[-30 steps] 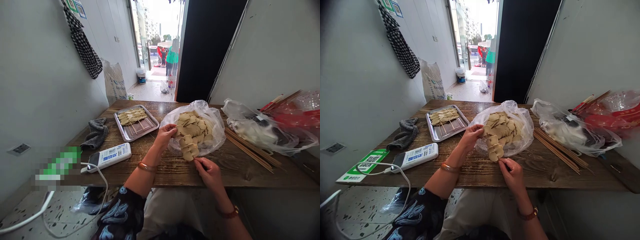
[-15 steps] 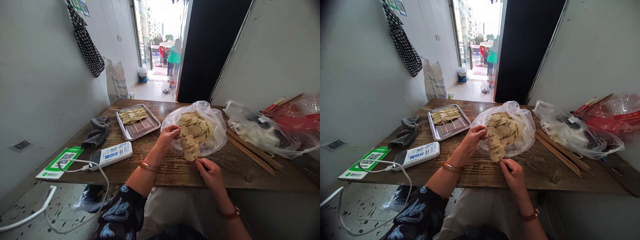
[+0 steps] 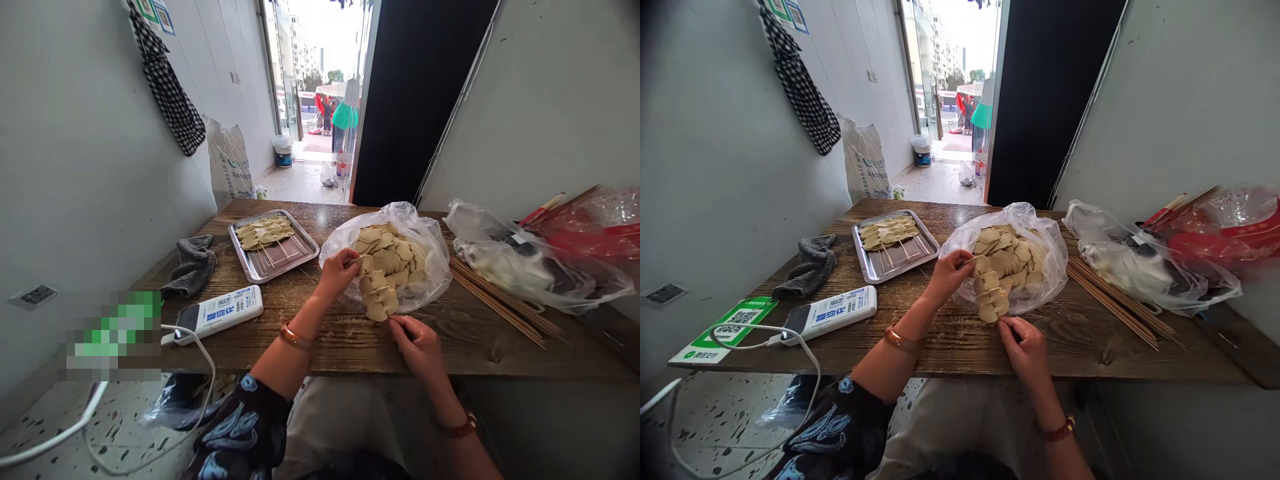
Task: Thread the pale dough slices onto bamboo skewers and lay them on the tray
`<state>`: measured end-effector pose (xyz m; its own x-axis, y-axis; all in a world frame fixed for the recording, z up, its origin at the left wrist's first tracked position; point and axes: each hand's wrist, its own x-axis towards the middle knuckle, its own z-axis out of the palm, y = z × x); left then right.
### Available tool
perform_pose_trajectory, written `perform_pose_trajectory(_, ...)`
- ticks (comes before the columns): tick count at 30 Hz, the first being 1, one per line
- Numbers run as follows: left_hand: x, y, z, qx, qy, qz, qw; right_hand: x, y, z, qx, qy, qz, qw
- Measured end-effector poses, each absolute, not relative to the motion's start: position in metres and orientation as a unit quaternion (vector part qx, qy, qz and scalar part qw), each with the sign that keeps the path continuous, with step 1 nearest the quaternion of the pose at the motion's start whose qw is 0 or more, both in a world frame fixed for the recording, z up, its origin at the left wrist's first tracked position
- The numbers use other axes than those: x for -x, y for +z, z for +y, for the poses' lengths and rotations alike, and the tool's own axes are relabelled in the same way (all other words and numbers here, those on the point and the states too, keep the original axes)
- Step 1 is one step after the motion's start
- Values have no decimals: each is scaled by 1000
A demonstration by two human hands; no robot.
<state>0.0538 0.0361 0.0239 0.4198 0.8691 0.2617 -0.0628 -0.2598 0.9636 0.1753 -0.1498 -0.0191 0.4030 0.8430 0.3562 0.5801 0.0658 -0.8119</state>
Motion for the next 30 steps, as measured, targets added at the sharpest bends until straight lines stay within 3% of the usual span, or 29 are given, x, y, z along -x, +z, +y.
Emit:
perform_pose_trajectory(6,-54,24,37,-700,427,302,486,-176,-19,-149,673,170,-511,507)
perform_pose_trajectory(19,-52,31,26,-582,341,211,707,-184,-23,-152,644,280,-422,573)
perform_pose_trajectory(30,-54,32,21,-499,335,204,773,-185,-24,-153,631,301,-421,578)
